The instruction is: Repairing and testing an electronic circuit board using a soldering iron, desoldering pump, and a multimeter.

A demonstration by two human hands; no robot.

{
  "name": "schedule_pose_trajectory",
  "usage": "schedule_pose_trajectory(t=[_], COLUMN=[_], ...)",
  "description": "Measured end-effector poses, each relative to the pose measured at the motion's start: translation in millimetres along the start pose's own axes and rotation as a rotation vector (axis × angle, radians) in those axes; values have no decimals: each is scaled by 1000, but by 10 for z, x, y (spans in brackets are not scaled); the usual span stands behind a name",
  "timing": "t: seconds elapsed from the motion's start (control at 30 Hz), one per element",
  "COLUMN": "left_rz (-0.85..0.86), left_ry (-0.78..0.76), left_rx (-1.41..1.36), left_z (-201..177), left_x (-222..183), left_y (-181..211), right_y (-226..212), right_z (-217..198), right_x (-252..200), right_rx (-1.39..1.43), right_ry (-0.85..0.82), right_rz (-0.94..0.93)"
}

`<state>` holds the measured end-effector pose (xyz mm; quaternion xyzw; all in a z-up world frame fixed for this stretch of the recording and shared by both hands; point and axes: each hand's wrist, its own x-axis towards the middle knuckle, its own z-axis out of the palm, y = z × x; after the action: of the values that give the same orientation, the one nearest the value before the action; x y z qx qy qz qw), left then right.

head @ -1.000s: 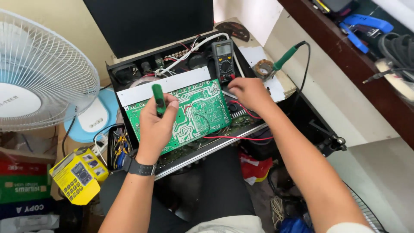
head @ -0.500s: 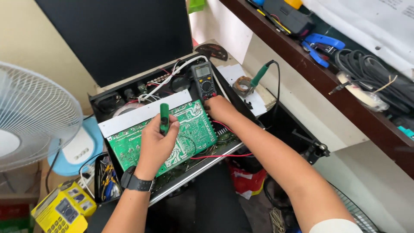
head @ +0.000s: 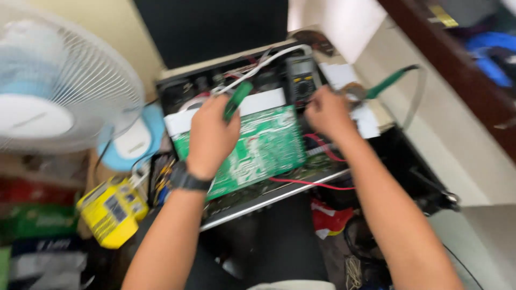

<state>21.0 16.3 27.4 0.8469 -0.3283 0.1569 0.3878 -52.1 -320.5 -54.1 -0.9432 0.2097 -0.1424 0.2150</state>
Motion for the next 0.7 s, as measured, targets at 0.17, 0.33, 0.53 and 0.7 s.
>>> schedule_pose_trajectory(t=[0.17,0.33,0.53,0.7], left_rz=[82,72,100,96], left_ry=[75,57,50,49], left_rx=[138,233,323,322], left_z=[55,139,142,215], left_x=[41,-88,-150,-151], left_y=[-246,-214,-209,-283], right_y=[-567,-840,-949,-1199], right_z=[-63,399,441,287], right_x=[-671,-972,-917,-901], right_rx=[234,203,69,85], right_ry=[255,388,274,130], right_rz=[-194,-270,-204,-214])
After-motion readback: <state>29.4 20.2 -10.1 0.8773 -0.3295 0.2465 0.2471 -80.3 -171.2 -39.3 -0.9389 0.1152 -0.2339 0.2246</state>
